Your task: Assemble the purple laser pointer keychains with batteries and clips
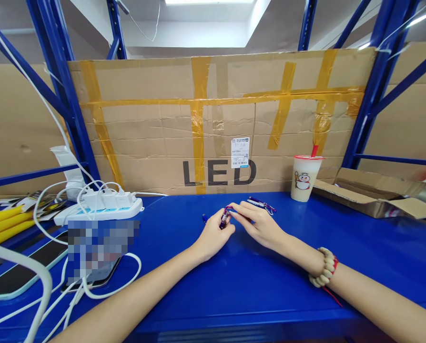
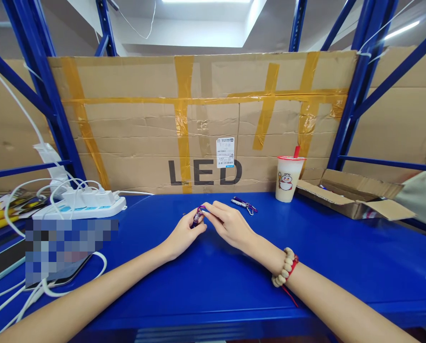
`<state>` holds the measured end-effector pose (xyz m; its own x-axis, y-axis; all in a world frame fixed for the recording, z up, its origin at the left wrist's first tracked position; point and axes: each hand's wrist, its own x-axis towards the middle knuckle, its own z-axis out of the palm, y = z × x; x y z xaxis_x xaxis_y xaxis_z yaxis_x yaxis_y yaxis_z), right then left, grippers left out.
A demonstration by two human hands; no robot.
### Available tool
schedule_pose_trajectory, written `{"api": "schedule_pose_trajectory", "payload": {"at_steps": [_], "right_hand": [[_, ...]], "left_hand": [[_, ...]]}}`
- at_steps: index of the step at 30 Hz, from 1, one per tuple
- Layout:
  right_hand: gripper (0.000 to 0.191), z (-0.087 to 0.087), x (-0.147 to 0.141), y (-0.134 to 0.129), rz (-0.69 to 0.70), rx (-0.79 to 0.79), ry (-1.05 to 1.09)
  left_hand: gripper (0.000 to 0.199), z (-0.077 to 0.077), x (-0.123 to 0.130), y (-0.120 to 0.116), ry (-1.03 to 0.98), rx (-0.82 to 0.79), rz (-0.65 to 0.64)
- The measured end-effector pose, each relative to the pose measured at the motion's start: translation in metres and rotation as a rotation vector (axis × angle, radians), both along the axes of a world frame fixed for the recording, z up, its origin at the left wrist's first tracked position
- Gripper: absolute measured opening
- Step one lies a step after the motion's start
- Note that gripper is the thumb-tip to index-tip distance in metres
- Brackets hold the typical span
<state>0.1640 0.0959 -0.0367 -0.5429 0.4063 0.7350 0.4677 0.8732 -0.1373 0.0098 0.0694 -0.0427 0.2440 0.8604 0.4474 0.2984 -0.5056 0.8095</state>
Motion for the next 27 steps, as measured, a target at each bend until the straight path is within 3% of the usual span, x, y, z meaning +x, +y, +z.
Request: {"api": "schedule_pose_trajectory", "payload": {"at_steps": [6, 10, 17, 22, 27], "right_hand": [[0.032, 0.003, 0.003, 0.002, 0.026, -0.201, 0.008], [0.041, 0.001, 0.002, 0.001, 0.068, -0.361, -0.019], [0.035, 0.006, 0.008, 0.011, 0.056, -0.326, -0.022], [0.041, 0.009, 0.042, 0.044, -0.275, -0.315, 0.18], [0.034, 0.0, 0.082, 0.075, -0.69, -0.37, 0.19]], "left_hand": [[0.011, 0.0, -0.002, 0.0, 0.112, -0.022, 0.081], [0.021, -0.003, -0.001, -0.001, 0.184, -0.059, 0.092], [0.03, -0.005, -0.003, 0.004, 0.148, -0.013, 0.221], [0.025, -0.004, -0.012, 0.013, 0.17, 0.021, 0.368], [0.018, -0.006, -0.022, 0.021, 0.343, 0.064, 0.433]]}}
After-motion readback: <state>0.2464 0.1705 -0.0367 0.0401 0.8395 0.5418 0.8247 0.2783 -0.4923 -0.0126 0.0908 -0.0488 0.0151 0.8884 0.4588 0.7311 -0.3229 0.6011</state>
